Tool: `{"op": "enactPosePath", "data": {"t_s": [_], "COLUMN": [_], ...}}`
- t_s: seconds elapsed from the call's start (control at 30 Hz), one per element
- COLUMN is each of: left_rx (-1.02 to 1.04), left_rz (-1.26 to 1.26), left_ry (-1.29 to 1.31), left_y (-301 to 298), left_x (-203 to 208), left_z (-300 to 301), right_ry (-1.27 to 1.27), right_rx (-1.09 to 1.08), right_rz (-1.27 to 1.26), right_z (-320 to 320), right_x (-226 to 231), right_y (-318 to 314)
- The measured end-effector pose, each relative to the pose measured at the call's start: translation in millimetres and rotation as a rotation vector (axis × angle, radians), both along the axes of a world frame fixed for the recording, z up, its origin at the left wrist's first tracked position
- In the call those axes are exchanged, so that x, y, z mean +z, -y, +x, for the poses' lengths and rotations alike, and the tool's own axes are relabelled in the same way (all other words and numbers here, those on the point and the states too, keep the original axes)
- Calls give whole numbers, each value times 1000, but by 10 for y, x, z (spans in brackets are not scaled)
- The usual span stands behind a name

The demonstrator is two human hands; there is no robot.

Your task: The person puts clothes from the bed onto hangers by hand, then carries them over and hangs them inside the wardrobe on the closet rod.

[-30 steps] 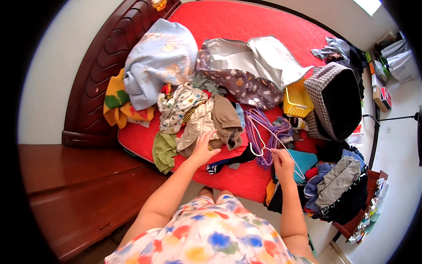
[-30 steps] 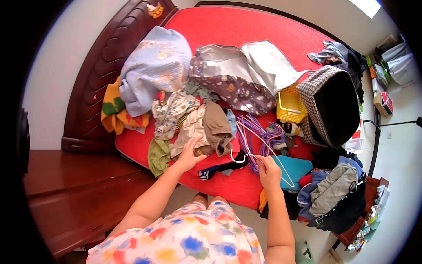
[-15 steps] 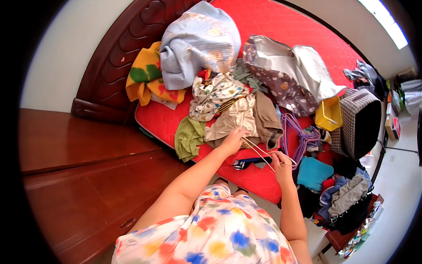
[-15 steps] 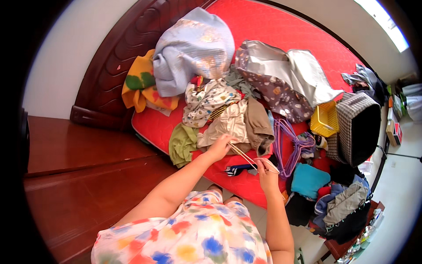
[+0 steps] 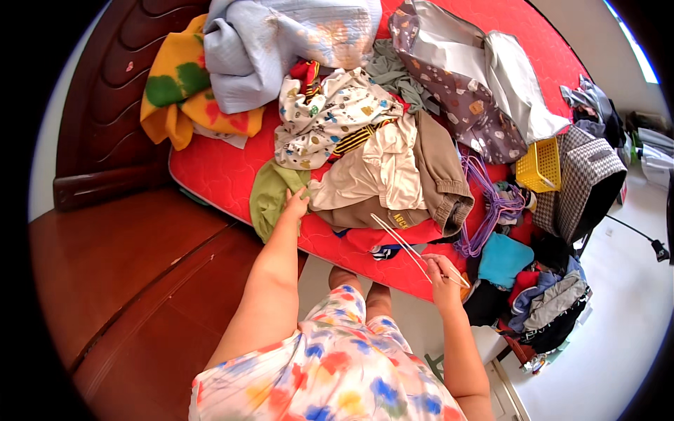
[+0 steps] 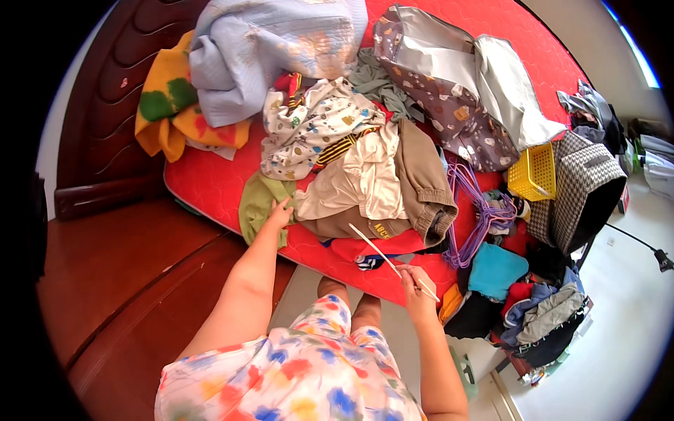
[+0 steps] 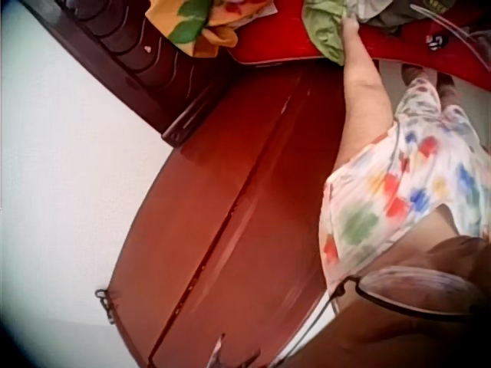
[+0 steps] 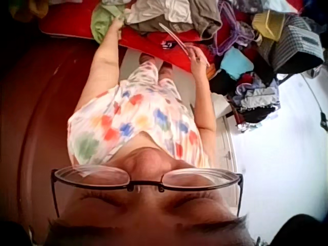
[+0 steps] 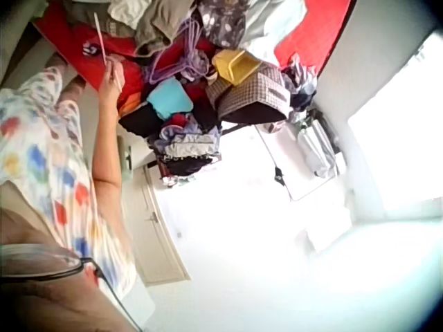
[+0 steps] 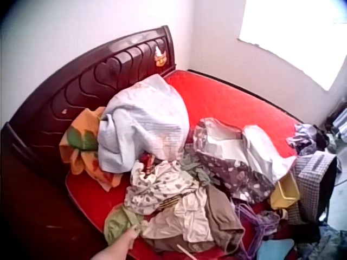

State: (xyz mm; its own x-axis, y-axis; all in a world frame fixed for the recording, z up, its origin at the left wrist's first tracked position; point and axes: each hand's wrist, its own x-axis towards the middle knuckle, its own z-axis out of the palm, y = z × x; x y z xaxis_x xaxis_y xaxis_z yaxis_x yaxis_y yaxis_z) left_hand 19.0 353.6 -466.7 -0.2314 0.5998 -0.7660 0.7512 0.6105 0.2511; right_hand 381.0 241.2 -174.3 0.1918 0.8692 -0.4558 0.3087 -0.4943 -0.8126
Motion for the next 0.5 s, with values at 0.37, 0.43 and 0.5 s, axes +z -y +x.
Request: {"op": "enactPosePath", "data": {"t_s": [0.37,0.43,0.5], "left_rx": [779,716,693], "left_rz": [484,501,485], "left_ry": [760,905,999], "left_y": [-208,-171,-115], "left_x": [1066,1501,2062], "left_z": [547,735,1024], "right_ry": [-58,-229,-280], "right_rx": [10,-67,-75], "right_rz": [104,-3,53], "right_z": [165,209,277], "right_x": [402,620,780], "right_y": [-15,-46,-53]}}
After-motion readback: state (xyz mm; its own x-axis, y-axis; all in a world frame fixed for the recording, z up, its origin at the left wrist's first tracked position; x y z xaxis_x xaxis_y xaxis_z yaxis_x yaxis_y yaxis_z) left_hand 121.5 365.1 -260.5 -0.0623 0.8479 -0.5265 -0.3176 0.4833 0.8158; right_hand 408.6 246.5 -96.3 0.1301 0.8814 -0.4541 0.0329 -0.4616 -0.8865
